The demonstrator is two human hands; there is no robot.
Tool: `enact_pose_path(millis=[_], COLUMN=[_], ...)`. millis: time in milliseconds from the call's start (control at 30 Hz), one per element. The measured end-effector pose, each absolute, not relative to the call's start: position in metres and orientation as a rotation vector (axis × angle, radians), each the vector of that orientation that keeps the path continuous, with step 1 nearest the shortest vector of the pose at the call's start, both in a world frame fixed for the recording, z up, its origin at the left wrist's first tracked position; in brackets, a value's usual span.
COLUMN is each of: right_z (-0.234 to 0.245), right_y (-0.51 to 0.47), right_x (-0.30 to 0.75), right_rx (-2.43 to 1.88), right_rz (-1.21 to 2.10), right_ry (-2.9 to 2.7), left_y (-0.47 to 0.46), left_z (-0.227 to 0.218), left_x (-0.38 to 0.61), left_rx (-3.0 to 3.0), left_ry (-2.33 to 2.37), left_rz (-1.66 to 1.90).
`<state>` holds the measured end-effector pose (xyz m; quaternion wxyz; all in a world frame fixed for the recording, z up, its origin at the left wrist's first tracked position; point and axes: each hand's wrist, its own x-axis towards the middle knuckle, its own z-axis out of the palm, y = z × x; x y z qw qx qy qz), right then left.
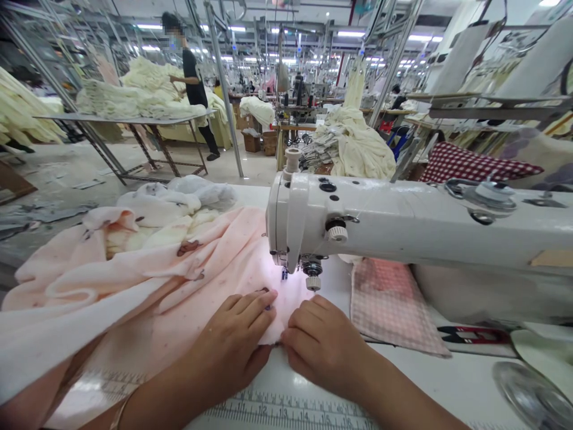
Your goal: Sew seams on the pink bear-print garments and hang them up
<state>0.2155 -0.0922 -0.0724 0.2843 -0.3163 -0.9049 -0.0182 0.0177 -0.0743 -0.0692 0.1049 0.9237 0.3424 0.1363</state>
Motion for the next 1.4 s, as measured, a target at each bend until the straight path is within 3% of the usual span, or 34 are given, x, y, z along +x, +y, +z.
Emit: enact_pose_path(millis=[200,567,833,1133,1400], right_z=[-0.075,-0.076,-0.077,-0.075,-0.085], right_y=[-0.091,-0.089,-0.097,-0.092,-0.058], right_x=[0.215,0.211,0.208,0.212,0.221], right_rx=[-0.94,-0.83,-1.025,-1.089,-1.226], right_rz=[0.029,-0.175,0.011,0.059,0.075], right_ry=[-2.494,-2.501,-2.59,-2.532,-2.439], left_y=[-0.075,-0.075,-0.076,-0.045,-0.002], left_z=[-0.069,-0.066,-0.049,-0.077,-0.074], left_x=[0.017,0.015,0.017,0.022,0.029], left_rx=[2.712,2.722,2.691,2.756,2.737], left_ry=[0.999,1.039,0.99,1.015,0.969], left_rz=[0.43,0.287,0.366,0.415,0.445])
